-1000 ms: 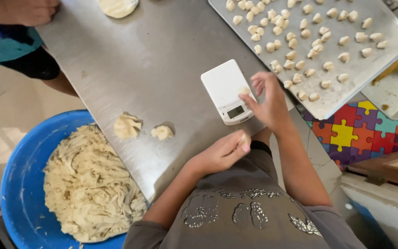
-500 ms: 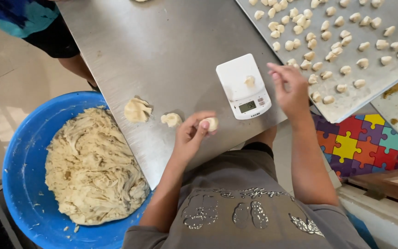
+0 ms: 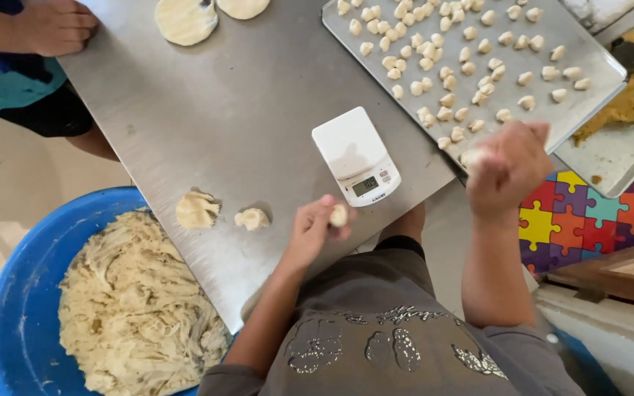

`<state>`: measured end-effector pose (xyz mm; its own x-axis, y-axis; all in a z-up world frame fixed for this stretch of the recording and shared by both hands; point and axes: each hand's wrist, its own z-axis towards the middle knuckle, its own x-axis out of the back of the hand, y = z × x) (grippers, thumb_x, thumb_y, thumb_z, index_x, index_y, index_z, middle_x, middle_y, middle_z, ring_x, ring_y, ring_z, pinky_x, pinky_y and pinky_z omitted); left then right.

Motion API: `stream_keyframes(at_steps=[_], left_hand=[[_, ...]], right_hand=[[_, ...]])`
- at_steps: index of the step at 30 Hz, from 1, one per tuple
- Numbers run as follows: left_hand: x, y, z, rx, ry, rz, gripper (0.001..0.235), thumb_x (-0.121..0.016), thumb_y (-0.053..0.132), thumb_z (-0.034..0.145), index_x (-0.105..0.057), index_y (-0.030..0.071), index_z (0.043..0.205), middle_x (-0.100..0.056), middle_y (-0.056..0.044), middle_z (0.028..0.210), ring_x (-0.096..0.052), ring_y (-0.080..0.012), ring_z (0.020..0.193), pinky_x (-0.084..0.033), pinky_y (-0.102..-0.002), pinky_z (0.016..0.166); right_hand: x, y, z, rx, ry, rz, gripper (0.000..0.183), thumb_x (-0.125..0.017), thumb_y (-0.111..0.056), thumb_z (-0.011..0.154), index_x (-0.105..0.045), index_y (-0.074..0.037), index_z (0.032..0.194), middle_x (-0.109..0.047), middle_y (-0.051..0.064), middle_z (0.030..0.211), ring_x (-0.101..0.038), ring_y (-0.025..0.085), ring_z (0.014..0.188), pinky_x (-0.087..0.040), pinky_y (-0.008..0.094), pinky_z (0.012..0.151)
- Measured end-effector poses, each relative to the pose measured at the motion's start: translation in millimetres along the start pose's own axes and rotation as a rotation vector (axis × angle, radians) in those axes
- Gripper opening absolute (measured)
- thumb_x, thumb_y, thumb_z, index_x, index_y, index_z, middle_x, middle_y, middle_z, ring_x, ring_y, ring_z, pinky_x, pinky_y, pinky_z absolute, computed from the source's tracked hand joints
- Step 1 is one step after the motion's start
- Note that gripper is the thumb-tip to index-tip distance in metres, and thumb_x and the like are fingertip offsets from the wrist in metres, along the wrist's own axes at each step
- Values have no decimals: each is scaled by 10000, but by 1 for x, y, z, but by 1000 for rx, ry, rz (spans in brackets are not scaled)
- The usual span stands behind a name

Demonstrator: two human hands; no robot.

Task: The person portions dough from a large blue basin, weighs each piece on a digital scale, and places the weighed pieces onto a metal tray. Another person flattens dough pieces on the table nearby.

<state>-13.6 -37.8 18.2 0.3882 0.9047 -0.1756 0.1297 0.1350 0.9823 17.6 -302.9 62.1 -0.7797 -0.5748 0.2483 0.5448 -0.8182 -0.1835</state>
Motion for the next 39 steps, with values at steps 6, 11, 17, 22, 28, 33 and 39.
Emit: stream_keyframes(at_steps=[6,11,17,22,28,33,39], left_hand=[[-16,13,20,-53,-98,-124,362,-327,152,933,-549,37,1195,-561,-95,920,-481,-125,855,-450,-235,655],[-26,22,29,-306,-33,291,244,-441,221,982,-555,40,865,-512,-135,770,-541,-306,740,-443,-384,673],[-26,30,23,-281,39,178,135,-641,196,887,-665,119,779,-612,-20,743,-568,-116,684,-436,-247,633],[-11,16,25,-330,149,122,136,-554,132,907,-645,90,815,-565,-69,703,-490,-159,630,-416,-296,609],[-1,3,16,-135,219,-230,190,-347,76,843,-464,66,992,-415,-21,666,-323,-67,566,-279,-202,525],[-4,-4,20,17,238,-394,269,-430,396,848,-443,133,904,-400,39,704,-314,-51,572,-267,-223,536],[-17,31,13,-155,71,-217,83,-625,41,882,-551,19,913,-626,-86,892,-615,-106,751,-477,-199,655]], right_hand=[[-12,-48,-10,-232,-598,147,229,-692,-180,862,-648,-87,1066,-638,51,951,-621,251,874,-506,359,801],[-14,-80,4,-156,-693,336,247,-687,-12,813,-633,-2,1053,-629,78,982,-625,248,902,-515,355,819],[-11,-83,8,-169,-654,356,160,-712,42,776,-661,-25,911,-602,53,870,-616,224,790,-525,336,748],[12,-68,18,-275,-588,335,151,-716,-4,787,-659,-24,926,-639,76,865,-637,247,810,-518,360,758],[72,-63,47,-110,-351,305,466,-501,-450,830,-669,-41,683,-490,49,500,-415,208,417,-431,377,524],[58,7,8,-133,154,-169,611,-352,-311,1062,-444,32,565,-468,155,530,-464,286,488,-325,394,498],[5,-48,34,-252,-533,114,428,-730,-3,834,-530,104,1196,-513,275,1126,-498,456,1087,-365,520,978]])
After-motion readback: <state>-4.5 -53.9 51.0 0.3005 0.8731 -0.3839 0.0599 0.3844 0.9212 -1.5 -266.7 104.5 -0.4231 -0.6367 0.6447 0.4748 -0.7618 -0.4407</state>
